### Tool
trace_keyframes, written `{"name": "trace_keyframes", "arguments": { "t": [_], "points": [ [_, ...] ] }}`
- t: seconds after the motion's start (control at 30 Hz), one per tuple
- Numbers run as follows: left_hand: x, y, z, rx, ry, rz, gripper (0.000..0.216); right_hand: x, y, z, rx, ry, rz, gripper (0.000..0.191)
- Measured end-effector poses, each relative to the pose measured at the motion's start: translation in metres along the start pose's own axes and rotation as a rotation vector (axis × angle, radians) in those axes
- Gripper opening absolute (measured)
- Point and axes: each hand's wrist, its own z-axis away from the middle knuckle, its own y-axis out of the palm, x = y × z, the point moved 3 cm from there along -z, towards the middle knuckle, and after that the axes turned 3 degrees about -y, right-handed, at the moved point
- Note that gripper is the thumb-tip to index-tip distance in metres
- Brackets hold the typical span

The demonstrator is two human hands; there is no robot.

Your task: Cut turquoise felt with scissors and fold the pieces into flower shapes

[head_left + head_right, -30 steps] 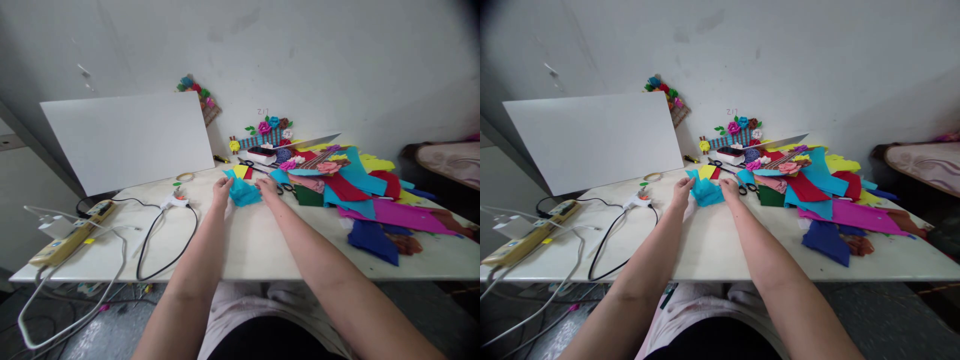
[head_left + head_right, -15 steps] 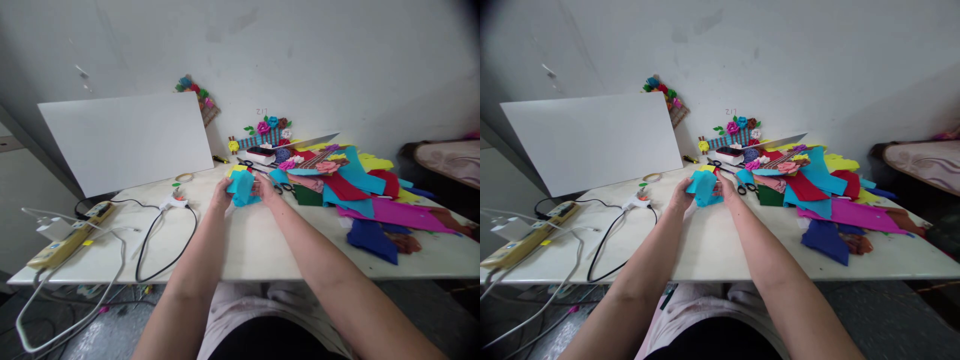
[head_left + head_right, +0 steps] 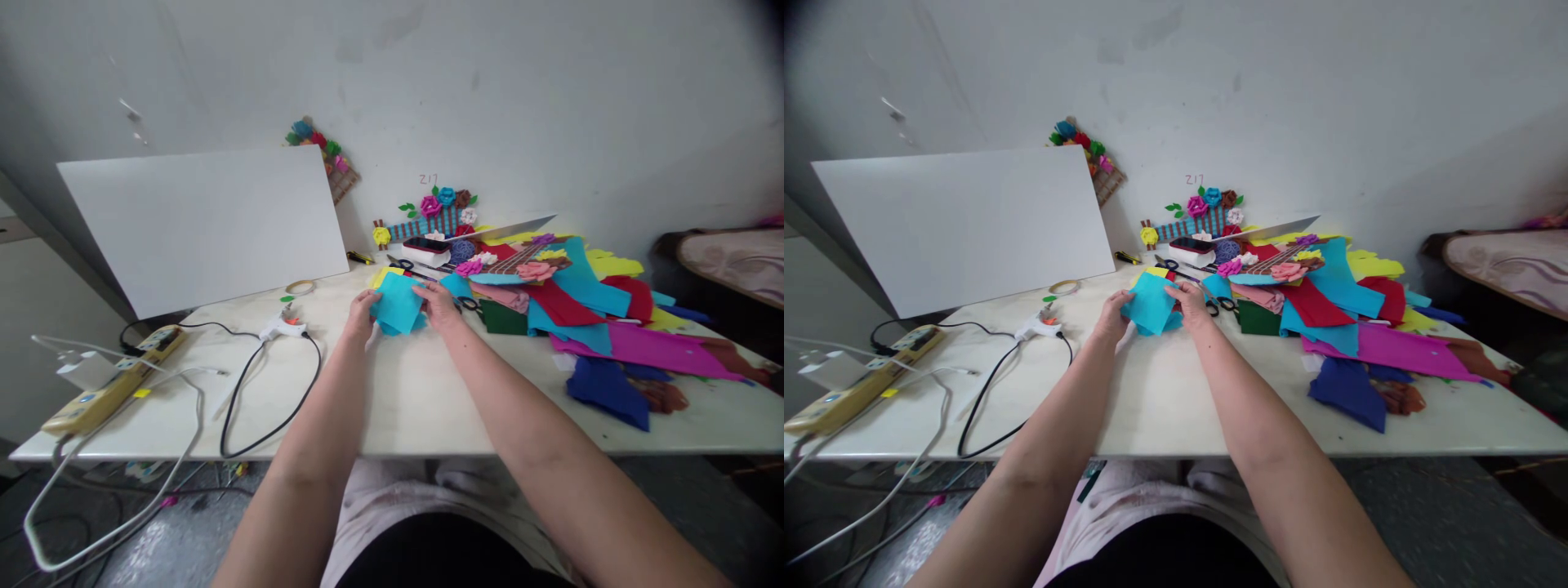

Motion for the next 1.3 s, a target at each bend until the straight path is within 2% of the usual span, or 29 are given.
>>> {"name": "trace_keyframes", "arguments": {
  "t": [0.47,0.6,0.67,0.77,0.83,0.93,1.0,1.07,1.13,1.2,1.3],
  "points": [
    [0.004,-0.005,-0.002,-0.003,0.046,0.036,0.036,0.002,0.002,0.003,0.070,-0.013,0.033,0.027],
    [0.002,-0.004,0.000,-0.040,0.029,-0.001,0.037,0.005,0.002,0.004,0.064,-0.026,0.050,0.034],
    [0.001,-0.004,0.001,-0.059,0.005,-0.012,0.042,0.007,0.001,0.005,0.071,-0.038,0.058,0.043],
    [0.001,-0.003,0.000,-0.063,-0.037,0.008,0.054,0.010,0.002,0.007,0.122,-0.022,0.025,0.036],
    [0.001,-0.002,-0.001,-0.046,-0.062,0.061,0.049,0.011,0.004,0.008,0.185,-0.007,-0.029,0.030],
    [0.001,0.000,-0.002,-0.004,-0.116,0.212,0.032,0.010,0.006,0.008,0.241,-0.002,-0.056,0.031],
    [0.001,0.001,-0.001,-0.006,-0.175,0.333,0.021,0.007,0.006,0.007,0.219,-0.006,-0.017,0.031],
    [0.000,0.001,0.001,-0.012,-0.238,0.425,0.022,0.005,0.005,0.005,0.158,-0.019,0.037,0.024],
    [-0.002,0.002,0.004,0.032,-0.297,0.459,0.026,0.003,0.004,0.003,0.081,-0.056,0.089,0.016],
    [-0.004,0.005,0.007,0.116,-0.350,0.452,0.033,0.004,0.003,0.000,-0.007,-0.125,0.134,0.021],
    [-0.005,0.008,0.011,0.225,-0.408,0.417,0.057,0.008,-0.002,-0.002,-0.144,-0.213,0.182,0.028]
  ]
}}
